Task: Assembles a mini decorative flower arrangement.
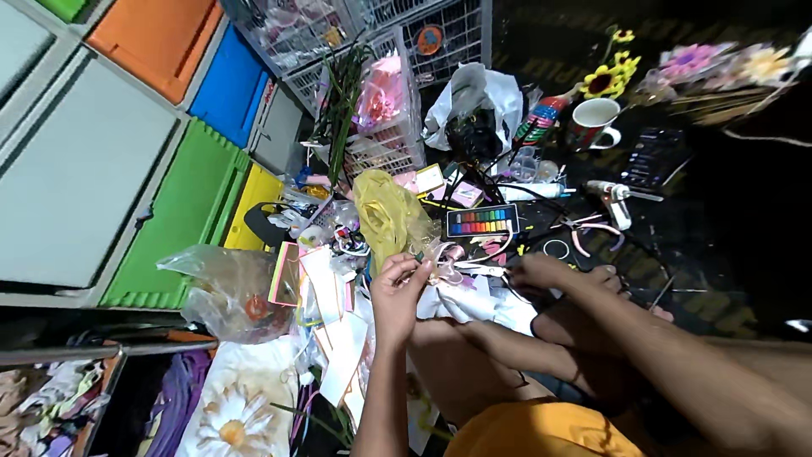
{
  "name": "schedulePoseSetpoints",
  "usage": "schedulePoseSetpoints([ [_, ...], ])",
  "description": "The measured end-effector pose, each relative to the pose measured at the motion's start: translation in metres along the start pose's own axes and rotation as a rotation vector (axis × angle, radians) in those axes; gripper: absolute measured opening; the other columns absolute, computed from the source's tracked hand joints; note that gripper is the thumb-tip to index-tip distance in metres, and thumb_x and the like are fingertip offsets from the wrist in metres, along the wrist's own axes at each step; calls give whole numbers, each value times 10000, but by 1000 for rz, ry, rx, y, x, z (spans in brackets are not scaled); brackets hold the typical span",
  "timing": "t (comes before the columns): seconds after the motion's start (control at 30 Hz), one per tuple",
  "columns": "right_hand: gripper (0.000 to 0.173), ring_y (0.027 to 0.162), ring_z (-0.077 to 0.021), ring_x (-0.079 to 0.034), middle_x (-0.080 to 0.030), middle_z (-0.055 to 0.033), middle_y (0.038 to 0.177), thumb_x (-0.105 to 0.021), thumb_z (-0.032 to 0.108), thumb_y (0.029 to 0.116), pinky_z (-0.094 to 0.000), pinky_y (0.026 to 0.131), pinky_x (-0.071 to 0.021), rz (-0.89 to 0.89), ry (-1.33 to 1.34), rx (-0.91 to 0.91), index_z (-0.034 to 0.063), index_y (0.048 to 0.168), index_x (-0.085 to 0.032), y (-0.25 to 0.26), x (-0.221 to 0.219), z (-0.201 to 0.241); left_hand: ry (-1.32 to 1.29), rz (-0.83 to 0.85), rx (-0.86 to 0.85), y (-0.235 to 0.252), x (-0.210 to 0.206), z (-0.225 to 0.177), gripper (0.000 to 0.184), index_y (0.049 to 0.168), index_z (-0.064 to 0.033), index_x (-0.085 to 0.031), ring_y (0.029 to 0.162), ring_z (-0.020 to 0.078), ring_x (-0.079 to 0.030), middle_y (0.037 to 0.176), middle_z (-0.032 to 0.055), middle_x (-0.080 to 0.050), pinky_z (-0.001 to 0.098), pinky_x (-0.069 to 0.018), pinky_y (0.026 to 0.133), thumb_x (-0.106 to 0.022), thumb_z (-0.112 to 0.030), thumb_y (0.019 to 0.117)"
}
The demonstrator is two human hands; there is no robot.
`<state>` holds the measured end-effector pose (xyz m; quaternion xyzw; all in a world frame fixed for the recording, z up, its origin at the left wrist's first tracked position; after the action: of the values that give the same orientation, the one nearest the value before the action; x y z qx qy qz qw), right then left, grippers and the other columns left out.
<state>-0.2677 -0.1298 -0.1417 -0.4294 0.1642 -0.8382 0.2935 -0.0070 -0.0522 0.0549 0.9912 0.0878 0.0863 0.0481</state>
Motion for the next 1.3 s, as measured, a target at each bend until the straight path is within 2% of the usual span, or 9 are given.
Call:
schedulePoseSetpoints([
  [0.1, 199, 874, -263, -676, -705, -173, 1002, -650, 142, 1012, -468, 818, -560, -370, 514, 298, -35, 1077, -712, -44, 52, 65, 105, 3, 21, -2, -1, -1, 20, 853, -17, -758, 918, 79, -658, 997, 55, -679, 226, -580, 796, -750, -18, 872],
  [0.2, 90, 998, -114, -658, -692, -40, 1106, -703, 129, 927, -312, 850, -573, -542, 652, 651, 66, 966, -754, -96, 74, 128, 115, 29, 35, -4, -5, 1, 26, 845, -28, -756, 919, 80, -656, 1001, 53, -674, 229, -580, 792, -752, -23, 871],
  [0.43, 215, 1358, -307, -466, -566, -93, 1421, -691, 300, 939, -510, 1073, -437, -621, 311, 787, 190, 1087, -800, -115, 64, 172, 186, 65, -10, -9, -13, -10, 36, 895, 12, -758, 879, 53, -660, 1058, 86, -640, 200, -590, 782, -744, 5, 862],
  [0.57, 101, 1472, -313, -352, -488, -94, 1532, -744, 252, 907, -537, 1154, -358, -470, 308, 803, 176, 944, -800, -102, 70, 175, 246, 111, -37, -10, -11, -11, 41, 900, -10, -772, 881, 56, -661, 1059, 83, -654, 205, -587, 786, -740, -20, 878],
  [0.73, 73, 1419, -235, -420, -470, -81, 1545, -763, 176, 893, -456, 1100, -419, -297, 463, 710, 112, 860, -748, -97, 70, 176, 234, 112, -92, -9, -9, -3, 67, 920, -12, -773, 904, 58, -661, 1070, 80, -651, 201, -587, 792, -752, -55, 873],
  [0.9, 95, 1241, -168, -568, -540, -94, 1457, -721, 106, 923, -364, 934, -529, -281, 732, 532, 62, 846, -687, -95, 59, 173, 309, -109, -281, -28, -4, 16, 411, 1169, -9, -714, 1209, 137, -559, 1277, 135, -596, 256, -509, 978, -803, -249, 848],
  [1.0, 80, 1163, -154, -606, -562, -92, 1417, -714, 102, 926, -339, 881, -551, -324, 870, 458, 62, 862, -690, -96, 58, 173, 430, -397, -433, -53, -8, 26, 353, 1029, 67, -701, 1258, 248, -510, 1286, 259, -558, 294, -438, 1053, -777, -221, 840],
  [1.2, 96, 1125, -129, -612, -550, -65, 1435, -740, 136, 896, -320, 829, -553, -397, 873, 470, 101, 821, -692, -115, 54, 192, 585, -468, -550, -48, -17, 3, 237, 962, -58, -792, 1150, 257, -558, 1146, 172, -650, 397, -411, 1023, -816, -248, 823],
  [1.3, 96, 1234, -126, -565, -547, -55, 1438, -749, 153, 866, -332, 905, -539, -444, 787, 507, 122, 797, -690, -124, 51, 201, 556, -467, -600, -31, -18, -3, 133, 924, -100, -804, 1152, 238, -560, 1139, 123, -657, 420, -411, 1043, -785, -174, 816],
])
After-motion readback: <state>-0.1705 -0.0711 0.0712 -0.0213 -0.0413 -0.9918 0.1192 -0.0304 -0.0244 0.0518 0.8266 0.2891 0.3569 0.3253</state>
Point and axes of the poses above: each hand's wrist, its own y-axis towards the middle knuckle, its own x-axis out of the back of the hand, z = x × y, the point moved 3 cm from there along y, towards the middle knuckle
